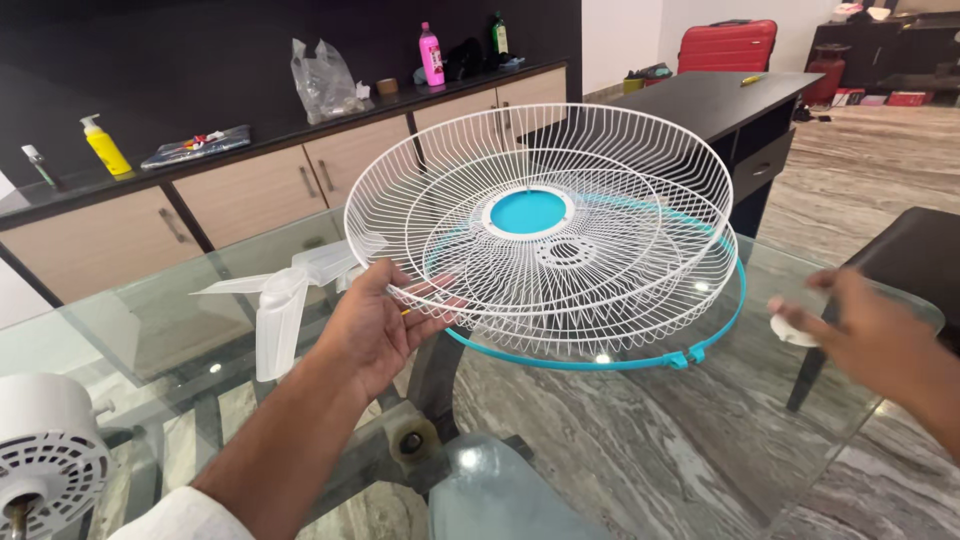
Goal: The person assembles a teal and white LG pedestal fan on a glass table. They attach the front grille, insert the fan blades, secure the rear grille with a screwdriver, and then attach the fan head to the base.
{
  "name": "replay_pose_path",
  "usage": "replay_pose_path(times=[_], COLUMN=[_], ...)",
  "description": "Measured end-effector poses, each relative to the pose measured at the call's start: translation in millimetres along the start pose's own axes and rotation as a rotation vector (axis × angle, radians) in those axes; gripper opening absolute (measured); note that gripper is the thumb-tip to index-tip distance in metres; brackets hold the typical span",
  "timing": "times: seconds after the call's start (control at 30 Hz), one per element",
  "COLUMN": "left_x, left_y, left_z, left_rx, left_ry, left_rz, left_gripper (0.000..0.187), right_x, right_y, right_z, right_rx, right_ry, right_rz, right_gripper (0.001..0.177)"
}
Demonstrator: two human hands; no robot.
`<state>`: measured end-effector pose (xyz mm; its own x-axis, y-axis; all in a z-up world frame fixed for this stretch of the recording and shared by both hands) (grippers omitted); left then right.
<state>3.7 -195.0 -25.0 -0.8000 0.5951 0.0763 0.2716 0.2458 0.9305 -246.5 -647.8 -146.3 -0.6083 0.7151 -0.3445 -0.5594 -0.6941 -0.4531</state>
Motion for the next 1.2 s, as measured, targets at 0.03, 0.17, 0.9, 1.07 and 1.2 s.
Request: replay_pose_path(times=[0.03,0.17,0.9,1.07,1.2], left_x=[0.7,10.9,174.4,207.8,235.3], left_y=[0.9,2.6,71.5,79.9,82.7], left_z=[1.2,14.0,145.4,166.0,211.2], left_rx=[-0.020,-0.038,-0.150,-0.371,-0.547], left_ry=[-0.008,-0.012,0.133,0.242,0.481], left_rz=[-0.015,-0.055,-0.302,-0.205,-0.132], left_gripper=[0.018,0.023,0.092,0.067,0.073], right_x=[1.4,-17.0,63.2,72.4,74.3], right_y=[-0.1,-28.0,-346.5,-365.9,-370.8], right_z=[3.2,16.8,6.4,-24.3,-47.0], right_rx=[-0.061,-0.559,-0.908,-1.131,-1.161], right_ry=[0.139,0.389,-0.586,-0.646,-0.744], right_rz=[0.067,0.337,-0.083,-0.111,-0.096], right_gripper=[0.070,0.041,0.039,0.036,0.034])
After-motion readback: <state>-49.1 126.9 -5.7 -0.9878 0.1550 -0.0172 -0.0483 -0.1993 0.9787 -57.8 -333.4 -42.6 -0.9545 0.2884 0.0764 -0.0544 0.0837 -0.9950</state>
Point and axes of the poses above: each hand's wrist, its own x-axis away from the middle knuckle, its own z-axis out of the back of the hand, y = z × x, the point moved 1 cm from there along -x, towards the middle knuckle, and after that the axes turned 4 degrees about -x, right-handed, at the moved point
